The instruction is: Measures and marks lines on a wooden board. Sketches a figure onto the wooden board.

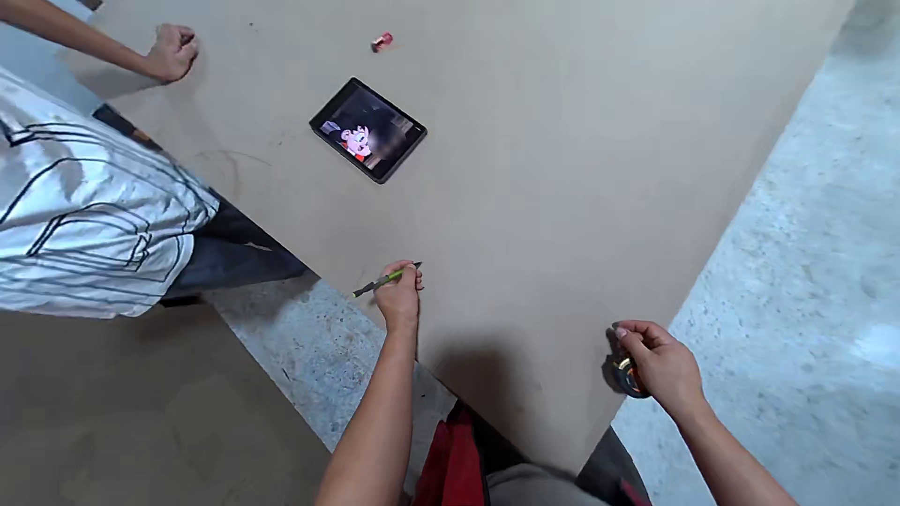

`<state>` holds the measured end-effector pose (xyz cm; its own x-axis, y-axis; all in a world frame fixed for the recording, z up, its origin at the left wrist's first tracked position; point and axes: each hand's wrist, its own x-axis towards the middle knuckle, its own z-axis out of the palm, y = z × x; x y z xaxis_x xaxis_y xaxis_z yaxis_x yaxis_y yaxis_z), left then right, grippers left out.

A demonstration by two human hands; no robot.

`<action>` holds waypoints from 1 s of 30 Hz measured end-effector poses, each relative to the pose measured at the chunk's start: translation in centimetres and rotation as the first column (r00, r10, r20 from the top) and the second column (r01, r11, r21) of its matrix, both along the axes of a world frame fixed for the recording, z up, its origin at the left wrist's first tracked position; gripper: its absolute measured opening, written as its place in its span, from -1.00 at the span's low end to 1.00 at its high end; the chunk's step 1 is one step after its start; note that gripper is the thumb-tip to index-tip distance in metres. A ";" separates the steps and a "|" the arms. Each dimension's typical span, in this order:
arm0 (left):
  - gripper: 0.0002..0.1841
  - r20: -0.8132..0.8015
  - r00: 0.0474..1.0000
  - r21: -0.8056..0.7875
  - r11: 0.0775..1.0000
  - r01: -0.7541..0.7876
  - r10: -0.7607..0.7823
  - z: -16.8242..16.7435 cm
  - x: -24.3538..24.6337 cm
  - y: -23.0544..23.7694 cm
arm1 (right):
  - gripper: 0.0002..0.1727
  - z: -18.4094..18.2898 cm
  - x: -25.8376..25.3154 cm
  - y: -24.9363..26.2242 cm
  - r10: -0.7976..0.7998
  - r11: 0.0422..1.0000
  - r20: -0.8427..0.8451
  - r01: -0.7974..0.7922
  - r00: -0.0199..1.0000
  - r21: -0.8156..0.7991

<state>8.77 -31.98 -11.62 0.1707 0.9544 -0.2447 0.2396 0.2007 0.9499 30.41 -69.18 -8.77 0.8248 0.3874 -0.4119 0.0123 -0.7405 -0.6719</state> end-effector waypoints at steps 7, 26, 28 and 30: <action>-0.89 -0.092 0.996 0.004 1.000 -0.001 0.001 0.3 0.8 -7.0 | -0.78 -1.8 12.9 7.1 0.177 0.973 0.150 -0.196 0.973 0.124; -0.82 -0.017 0.995 -0.021 0.995 -0.096 0.096 0.1 -2.8 -8.3 | -0.12 -5.8 14.0 12.4 0.327 0.817 0.695 -0.561 0.641 0.133; -0.82 -0.098 0.992 -0.038 0.996 -0.083 0.079 0.5 -4.8 -2.5 | -0.27 -6.3 12.2 16.2 0.442 0.731 0.711 -0.679 0.546 0.067; -0.84 -0.147 0.987 -0.045 0.996 -0.072 0.065 0.6 -6.3 4.4 | -0.26 -7.0 11.4 21.1 0.517 0.741 0.660 -0.671 0.545 -0.026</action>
<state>2.48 -27.57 -11.03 0.0648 0.9485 -0.3101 0.3582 0.2679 0.8944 41.83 -48.10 -15.79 0.3963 0.8901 0.2250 0.8413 -0.2539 -0.4773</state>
